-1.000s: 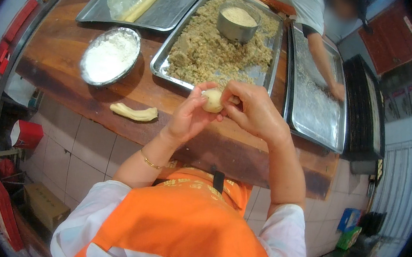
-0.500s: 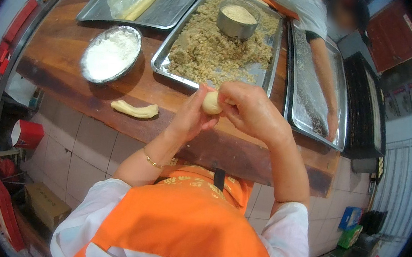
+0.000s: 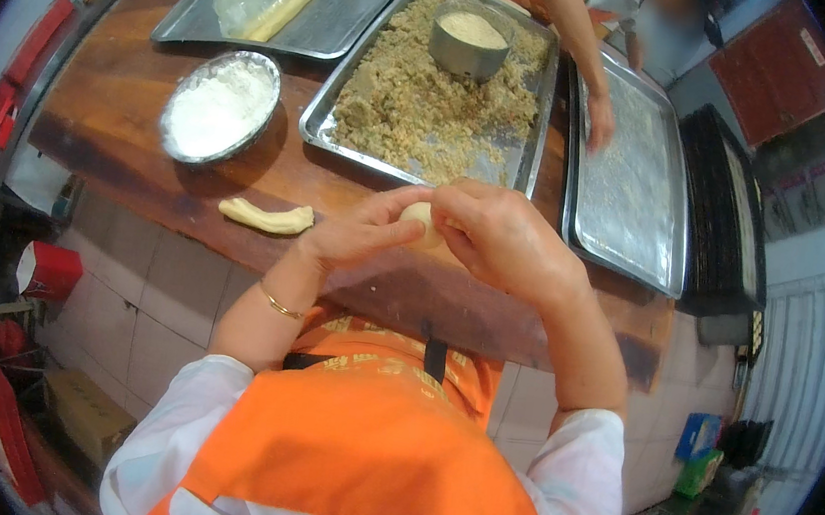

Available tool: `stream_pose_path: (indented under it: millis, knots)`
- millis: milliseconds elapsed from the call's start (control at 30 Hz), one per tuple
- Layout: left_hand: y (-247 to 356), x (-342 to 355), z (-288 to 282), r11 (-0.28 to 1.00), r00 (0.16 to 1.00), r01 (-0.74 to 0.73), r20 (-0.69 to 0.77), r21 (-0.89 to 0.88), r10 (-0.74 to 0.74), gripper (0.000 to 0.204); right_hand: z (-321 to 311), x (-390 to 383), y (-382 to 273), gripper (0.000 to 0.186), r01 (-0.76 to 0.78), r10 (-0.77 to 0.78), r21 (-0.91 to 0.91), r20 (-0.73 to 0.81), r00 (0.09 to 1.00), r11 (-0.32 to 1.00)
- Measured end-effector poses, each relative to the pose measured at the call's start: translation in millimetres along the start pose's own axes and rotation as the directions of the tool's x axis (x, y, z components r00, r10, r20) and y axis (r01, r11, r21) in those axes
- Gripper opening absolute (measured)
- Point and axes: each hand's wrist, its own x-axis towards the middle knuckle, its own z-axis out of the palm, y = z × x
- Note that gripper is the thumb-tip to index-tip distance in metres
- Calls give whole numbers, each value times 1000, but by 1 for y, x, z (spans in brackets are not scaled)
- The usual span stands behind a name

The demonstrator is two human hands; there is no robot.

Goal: The person prepares buns by hand by shaping dough, adding filling from a tray, and rolling the dough into balls before placing them onto a baking sheet.

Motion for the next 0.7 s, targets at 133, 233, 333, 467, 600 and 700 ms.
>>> stream_pose_path:
  millis: [133, 233, 333, 467, 600, 700]
  knots:
    - [-1, -8, -7, 986, 996, -38, 88, 161, 24, 43, 9, -4, -3, 19, 17, -17, 1, 50, 999, 1000]
    - [-8, -13, -7, 929, 998, -37, 59, 368, 17, 43, 28, -12, 3, 12, 13, -15, 34, 66, 998, 999]
    - [-39, -26, -11, 805, 999, 8, -40, 593, 20, 44, 70, -23, 19, 9, 1, -9, 130, 56, 998, 992]
    - [-94, -37, -27, 563, 977, -34, -92, 826, 193, 43, 126, -38, 40, 13, -68, 98, 304, -88, 991, 950]
    - [-93, -39, -24, 560, 982, 9, -114, 828, 153, 44, 137, -58, 52, 15, -150, 445, 658, -308, 841, 738]
    - [-79, -37, -17, 579, 986, 65, -142, 813, 89, 42, 136, -87, 75, 34, -306, 373, 247, -303, 877, 919]
